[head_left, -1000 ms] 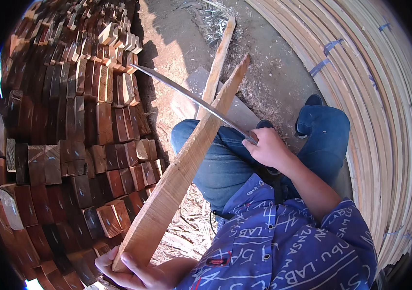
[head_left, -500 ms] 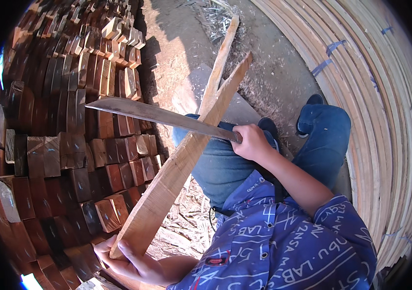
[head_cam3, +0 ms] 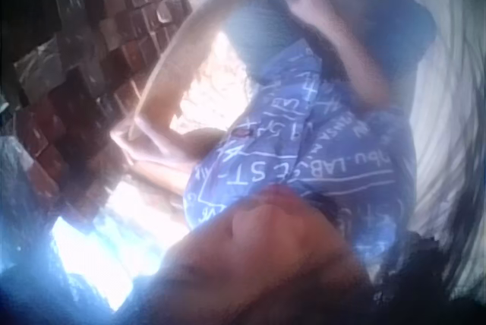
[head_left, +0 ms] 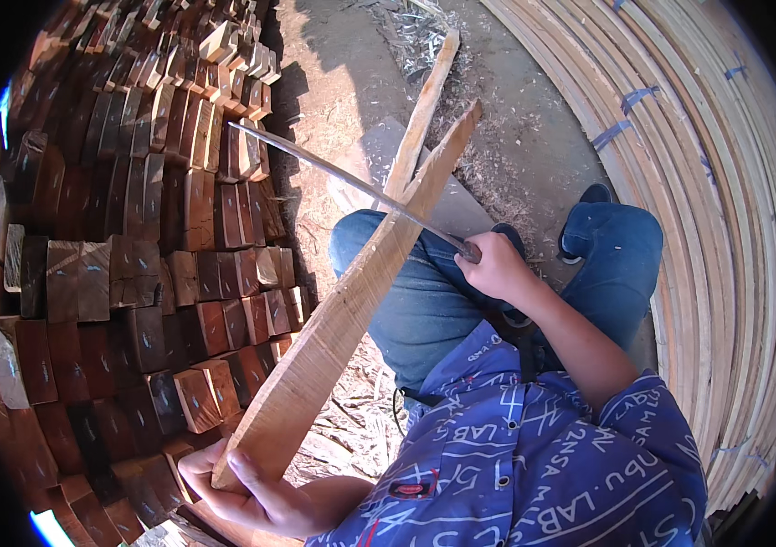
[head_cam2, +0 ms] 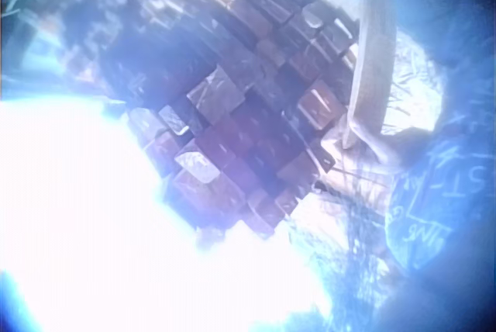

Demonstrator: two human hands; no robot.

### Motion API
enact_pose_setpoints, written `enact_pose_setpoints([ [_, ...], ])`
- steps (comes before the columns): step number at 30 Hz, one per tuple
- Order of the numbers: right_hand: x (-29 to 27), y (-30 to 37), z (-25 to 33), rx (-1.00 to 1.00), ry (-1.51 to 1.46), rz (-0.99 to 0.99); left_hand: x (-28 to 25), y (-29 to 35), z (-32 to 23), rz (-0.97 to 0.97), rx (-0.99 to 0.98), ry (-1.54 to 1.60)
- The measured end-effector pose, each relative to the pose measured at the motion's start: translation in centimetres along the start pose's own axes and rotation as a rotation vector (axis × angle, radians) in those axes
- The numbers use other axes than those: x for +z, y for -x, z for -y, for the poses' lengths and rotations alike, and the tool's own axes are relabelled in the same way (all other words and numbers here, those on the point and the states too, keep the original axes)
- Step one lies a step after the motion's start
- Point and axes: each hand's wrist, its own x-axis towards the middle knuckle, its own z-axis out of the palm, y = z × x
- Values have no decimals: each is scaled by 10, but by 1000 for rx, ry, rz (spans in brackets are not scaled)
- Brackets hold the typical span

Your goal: The person sits on the ground and uses a large knife to shave and shape a long, thin piece of wood. They repeatedly draw the knife along the wood's length to remove thin shavings, gradually refining its profile. Stacks of finished wood pieces are visible nearby.

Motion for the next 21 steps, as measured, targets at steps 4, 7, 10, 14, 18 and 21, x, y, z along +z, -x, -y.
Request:
enact_pose_setpoints([
  [4,4,-7,0,-4,97,0,-1,1,9,-31,-99,5],
  [7,-11,6,29,54,39,94,-3,-2,15,-10,-110,44],
  [10,-19,15,51,-30,-28,112,3,0,14,-57,109,33],
  [14,-4,7,21,-50,53,15,-2,-9,17,0,73,68],
  [18,-1,-9,-38,195,77,-9,-4,-11,18,-2,70,-41],
  [21,-9,1,-22,150,32,16,-5,-9,28,-31,140,40],
])
